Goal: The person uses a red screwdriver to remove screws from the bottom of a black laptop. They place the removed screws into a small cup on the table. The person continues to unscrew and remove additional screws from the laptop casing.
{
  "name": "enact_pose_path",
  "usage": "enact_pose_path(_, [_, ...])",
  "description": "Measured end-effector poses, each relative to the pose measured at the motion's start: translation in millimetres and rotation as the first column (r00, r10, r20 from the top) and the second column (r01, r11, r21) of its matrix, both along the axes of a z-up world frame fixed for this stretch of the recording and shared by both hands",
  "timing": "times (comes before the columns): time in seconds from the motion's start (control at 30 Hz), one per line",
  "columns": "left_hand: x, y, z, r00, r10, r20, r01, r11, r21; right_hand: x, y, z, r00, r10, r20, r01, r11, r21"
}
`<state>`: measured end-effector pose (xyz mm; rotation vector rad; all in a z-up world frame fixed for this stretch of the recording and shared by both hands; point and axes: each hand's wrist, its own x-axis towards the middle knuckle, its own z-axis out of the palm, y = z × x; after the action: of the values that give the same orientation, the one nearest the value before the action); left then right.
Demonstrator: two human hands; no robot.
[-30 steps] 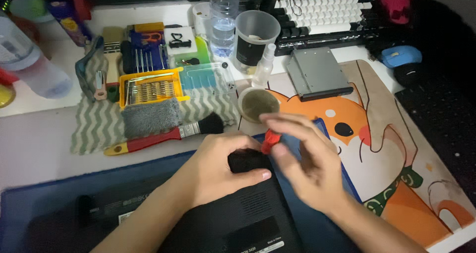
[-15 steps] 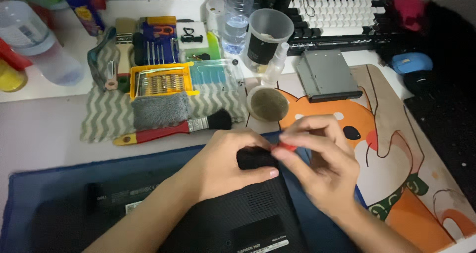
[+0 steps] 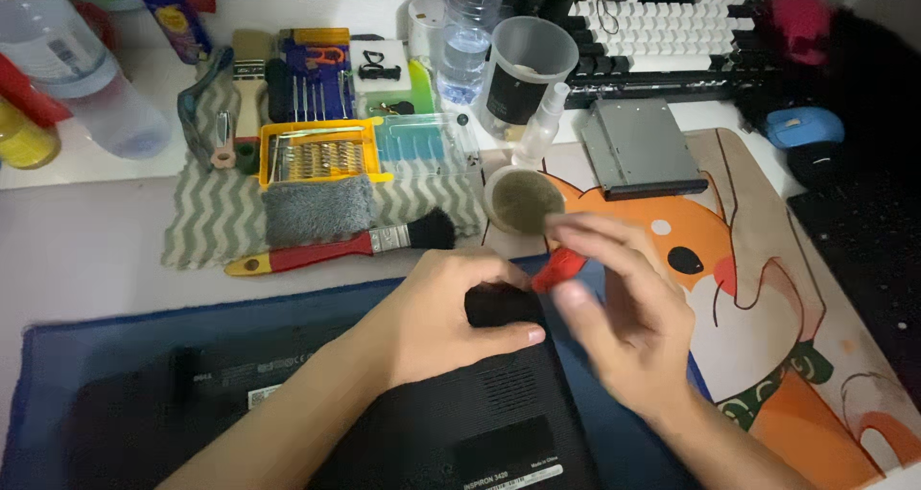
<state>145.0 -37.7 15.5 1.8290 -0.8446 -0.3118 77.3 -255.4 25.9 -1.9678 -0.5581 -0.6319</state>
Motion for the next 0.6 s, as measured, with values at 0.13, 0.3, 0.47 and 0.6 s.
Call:
enact_pose_path(0.13, [1,-2,-7,0.996,0.009,0.089,-0.005,0.999,-0.041,-1,-1,-2,0.99,-0.109,0.093,0.111,0.994,-0.019])
enact_pose_path(0.3, [-2,0,1,0.999,0.016,0.028,-0.016,1.0,-0.026,-4,4,8,0.999,-0.043,-0.002,0.043,0.998,-0.035])
enact_pose_path(0.47, [17,10,11,0.995,0.078,0.063,-0.073,0.994,-0.077,-4,2,7,0.997,-0.078,0.029,0.079,0.996,-0.033])
enact_pose_path(0.6, [84,22,17,0.86,0.245,0.449,-0.268,0.963,-0.012,-2,4,14,0.999,-0.027,-0.02,0.026,1.0,-0.017])
